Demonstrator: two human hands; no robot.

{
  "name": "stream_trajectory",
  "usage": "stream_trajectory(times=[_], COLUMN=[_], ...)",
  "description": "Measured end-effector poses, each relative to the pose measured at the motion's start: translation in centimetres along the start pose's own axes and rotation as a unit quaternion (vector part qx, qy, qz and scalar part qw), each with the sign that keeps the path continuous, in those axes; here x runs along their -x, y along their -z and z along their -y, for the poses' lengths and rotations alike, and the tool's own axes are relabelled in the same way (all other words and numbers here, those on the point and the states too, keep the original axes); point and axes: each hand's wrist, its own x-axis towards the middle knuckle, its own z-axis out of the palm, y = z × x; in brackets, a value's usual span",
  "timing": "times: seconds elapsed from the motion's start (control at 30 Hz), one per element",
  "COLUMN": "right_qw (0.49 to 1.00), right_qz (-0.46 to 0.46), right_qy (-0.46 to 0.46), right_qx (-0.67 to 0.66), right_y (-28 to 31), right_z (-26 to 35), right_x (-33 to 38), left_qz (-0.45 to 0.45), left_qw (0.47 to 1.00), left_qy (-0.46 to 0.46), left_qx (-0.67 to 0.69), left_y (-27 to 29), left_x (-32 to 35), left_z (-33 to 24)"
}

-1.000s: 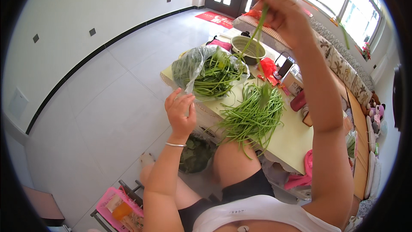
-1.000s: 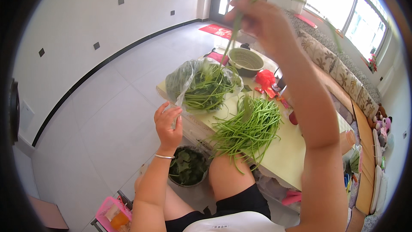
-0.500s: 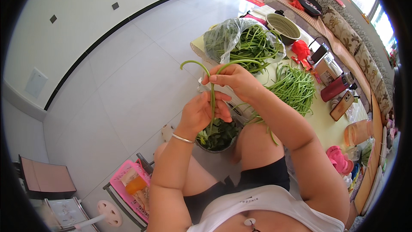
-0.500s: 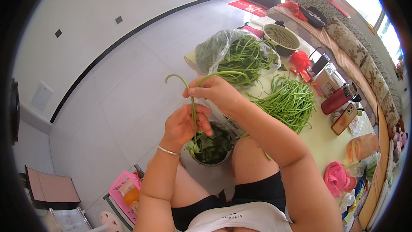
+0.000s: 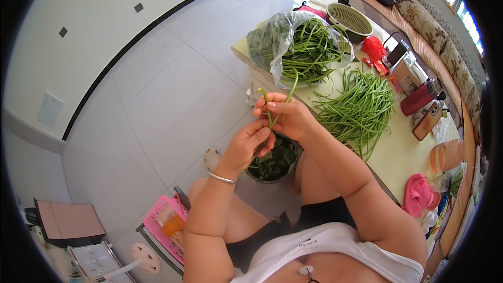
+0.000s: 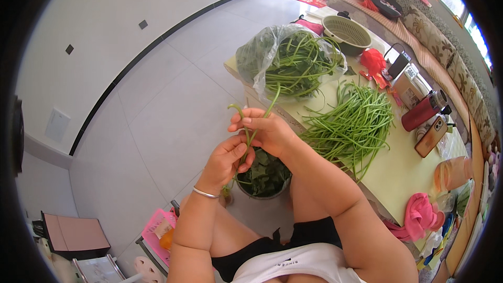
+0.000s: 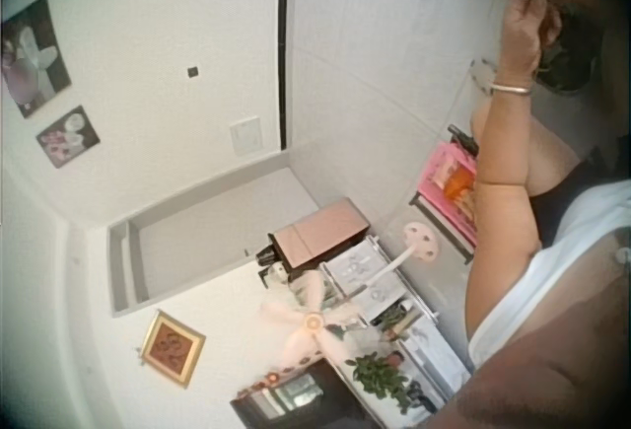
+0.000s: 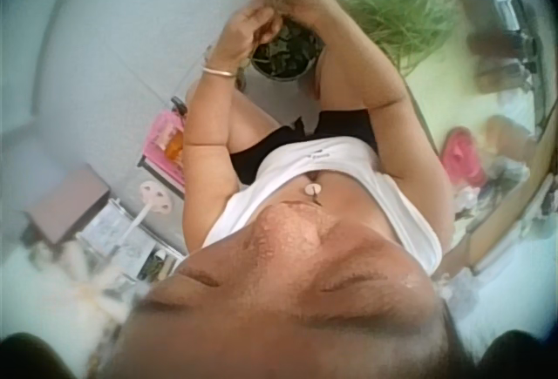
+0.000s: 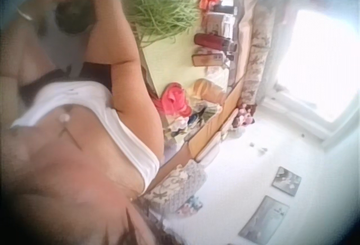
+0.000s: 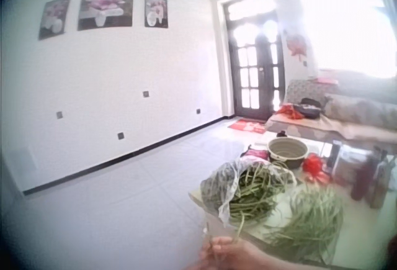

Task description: The person picks through green leafy vegetables by hand, removing leaves from the stems and placing them into a small bucket on the floor.

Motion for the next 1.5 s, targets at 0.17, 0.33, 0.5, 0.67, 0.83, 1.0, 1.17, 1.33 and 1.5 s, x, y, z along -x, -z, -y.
stream_trajectory(times=[0.17, 0.33, 0.5, 0.67, 0.83, 1.0, 1.17, 1.33, 1.5], right_qw=[0.997, 0.996, 0.965, 0.911, 0.965, 0.888, 0.719, 0.698, 0.956], right_qz=[-0.028, -0.033, -0.163, -0.236, -0.133, -0.134, -0.202, -0.176, -0.139], right_qy=[0.033, 0.027, -0.062, 0.062, 0.136, 0.248, 0.305, 0.233, -0.002], right_qx=[-0.062, -0.079, 0.199, 0.333, 0.181, 0.362, 0.591, 0.654, 0.258], right_y=[1.1, 2.9, 2.3, 2.9, 0.6, -0.7, -0.2, 2.2, 2.0], right_z=[-1.8, -2.9, -1.2, -0.2, 0.6, 0.9, 0.1, -1.2, -0.2], right_x=[0.8, 1.0, 2.2, 3.5, 4.3, 5.4, 5.1, 4.2, 4.1], left_qz=[-0.004, -0.031, -0.122, -0.182, -0.217, -0.246, -0.266, -0.264, -0.266], left_qw=[0.999, 0.995, 0.991, 0.977, 0.951, 0.938, 0.905, 0.856, 0.891], left_qy=[0.041, 0.083, 0.056, 0.018, 0.003, -0.022, -0.088, -0.160, -0.145], left_qx=[0.009, 0.047, 0.015, -0.112, -0.221, -0.245, -0.320, -0.415, -0.338], left_y=[0.4, 0.0, 0.1, 0.1, -0.8, -1.2, -0.8, -0.4, 0.1], left_x=[-0.8, -1.3, -1.2, -0.9, 0.0, 0.2, 0.6, 1.2, 1.8], left_z=[0.8, 1.3, 0.9, 0.5, 0.4, 0.0, 0.0, -0.4, -0.8])
